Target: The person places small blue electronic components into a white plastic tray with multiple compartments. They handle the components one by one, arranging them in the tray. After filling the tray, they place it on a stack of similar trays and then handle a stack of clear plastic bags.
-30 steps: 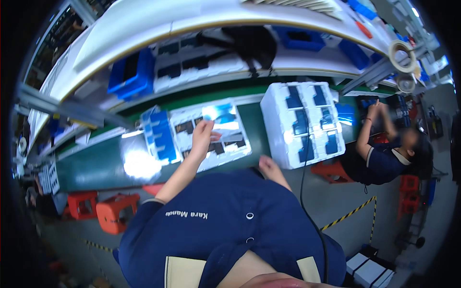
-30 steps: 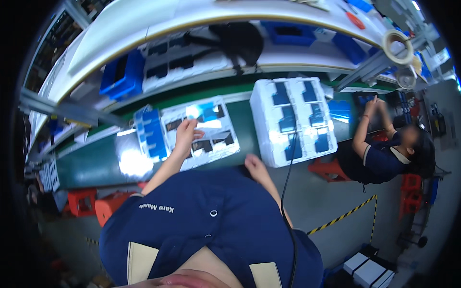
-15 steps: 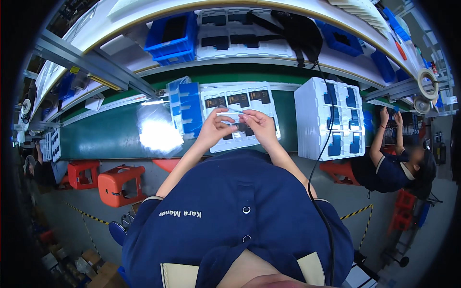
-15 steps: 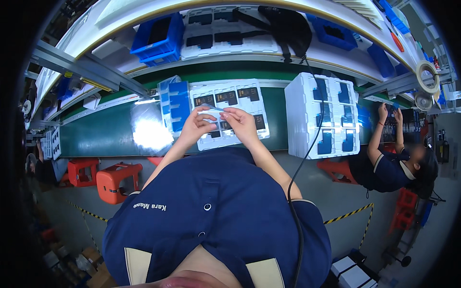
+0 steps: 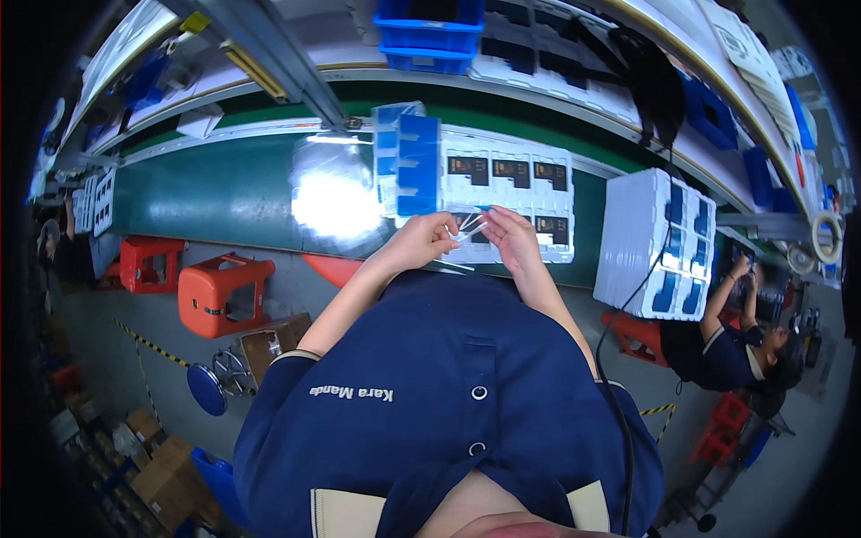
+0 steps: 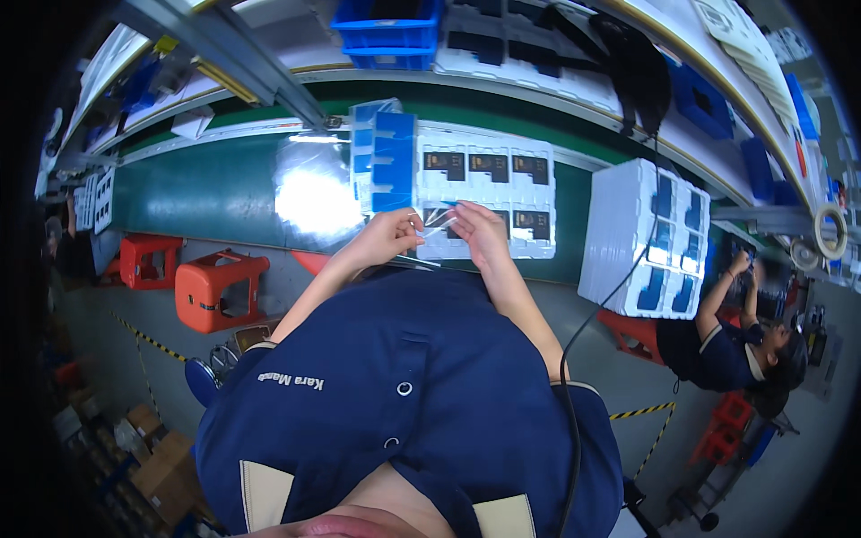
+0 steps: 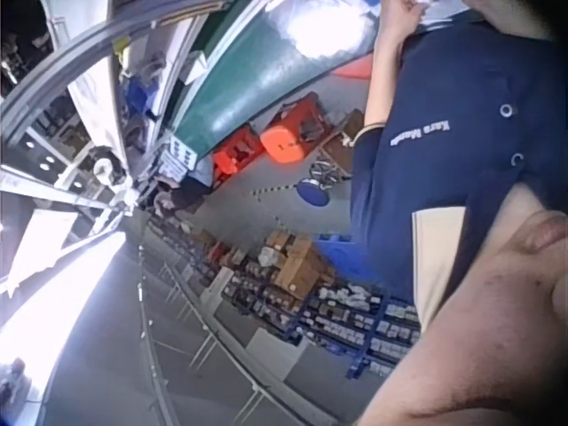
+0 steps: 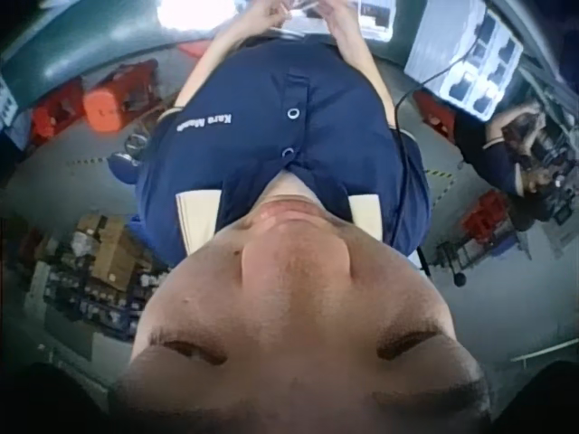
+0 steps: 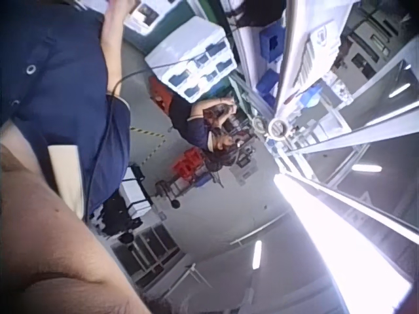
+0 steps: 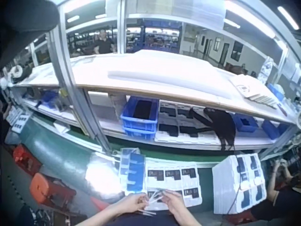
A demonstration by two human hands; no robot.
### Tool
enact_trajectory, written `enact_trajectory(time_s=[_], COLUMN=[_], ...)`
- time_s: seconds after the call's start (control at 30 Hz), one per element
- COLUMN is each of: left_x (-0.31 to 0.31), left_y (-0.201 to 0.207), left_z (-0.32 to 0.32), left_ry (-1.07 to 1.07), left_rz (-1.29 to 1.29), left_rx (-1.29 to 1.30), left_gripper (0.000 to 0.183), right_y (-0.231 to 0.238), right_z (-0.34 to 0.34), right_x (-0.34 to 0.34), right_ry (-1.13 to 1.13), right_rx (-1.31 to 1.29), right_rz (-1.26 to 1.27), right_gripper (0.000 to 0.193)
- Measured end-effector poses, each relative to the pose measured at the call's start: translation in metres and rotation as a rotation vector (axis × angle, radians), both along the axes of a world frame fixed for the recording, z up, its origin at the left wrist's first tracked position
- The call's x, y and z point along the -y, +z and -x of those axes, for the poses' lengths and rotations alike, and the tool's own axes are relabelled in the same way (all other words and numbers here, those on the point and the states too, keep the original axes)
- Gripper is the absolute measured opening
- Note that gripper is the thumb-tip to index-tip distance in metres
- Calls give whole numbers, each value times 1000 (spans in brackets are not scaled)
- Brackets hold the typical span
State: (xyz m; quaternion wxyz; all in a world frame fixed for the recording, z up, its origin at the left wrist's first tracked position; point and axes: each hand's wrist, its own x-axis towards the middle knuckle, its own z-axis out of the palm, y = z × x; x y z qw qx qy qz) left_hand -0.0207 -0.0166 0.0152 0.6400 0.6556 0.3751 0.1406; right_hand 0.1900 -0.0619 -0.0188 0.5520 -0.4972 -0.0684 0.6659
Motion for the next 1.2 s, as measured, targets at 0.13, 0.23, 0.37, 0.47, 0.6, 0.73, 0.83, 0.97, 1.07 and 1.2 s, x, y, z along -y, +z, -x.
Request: enact_trajectory(time_s=[0.13, 0.23, 0.37, 0.47, 0.6, 0.73, 0.83, 0.97, 1.07, 1.2], left_x=[-12, -34, -55, -77, -89, -75, -36, 15, 21, 25], left_y=[-5, -49, -105, -163, -137, -125, -117, -85, -96, -115], left_z=[35, 98, 168, 207, 169, 119, 68, 8, 3, -2], left_ry=[-95, 55, 1025, 1067, 1172, 1185, 703, -36, -219, -230], left_rz=[206, 167, 188, -99, -319, -830, -903, -1004, -1008, -1025], left_rx=[-125, -138, -312, -623, -979, -961, -405, -536, -650, -713], left_gripper=[13, 12, 18, 37, 63, 72, 61, 61, 72, 73], right_y=[-35, -51, -45, -65, -76, -86, -101, -106, -112, -133], right_z=[-20, -36, -27, -24, -22, -14, -14, -13, -19, -21], right_x=[-11, -10, 9, 18, 24, 19, 12, 8, 6, 4], right_ry=[-201, -400, -260, -36, 101, 55, 122, 58, 98, 124], right_rx=[139, 102, 24, 149, 259, 387, 482, 667, 581, 554], right_rz=[-24, -76, -101, -119, -151, -232, -95, -334, -244, -177], right_gripper=[26, 24, 25, 30, 39, 33, 23, 16, 18, 22])
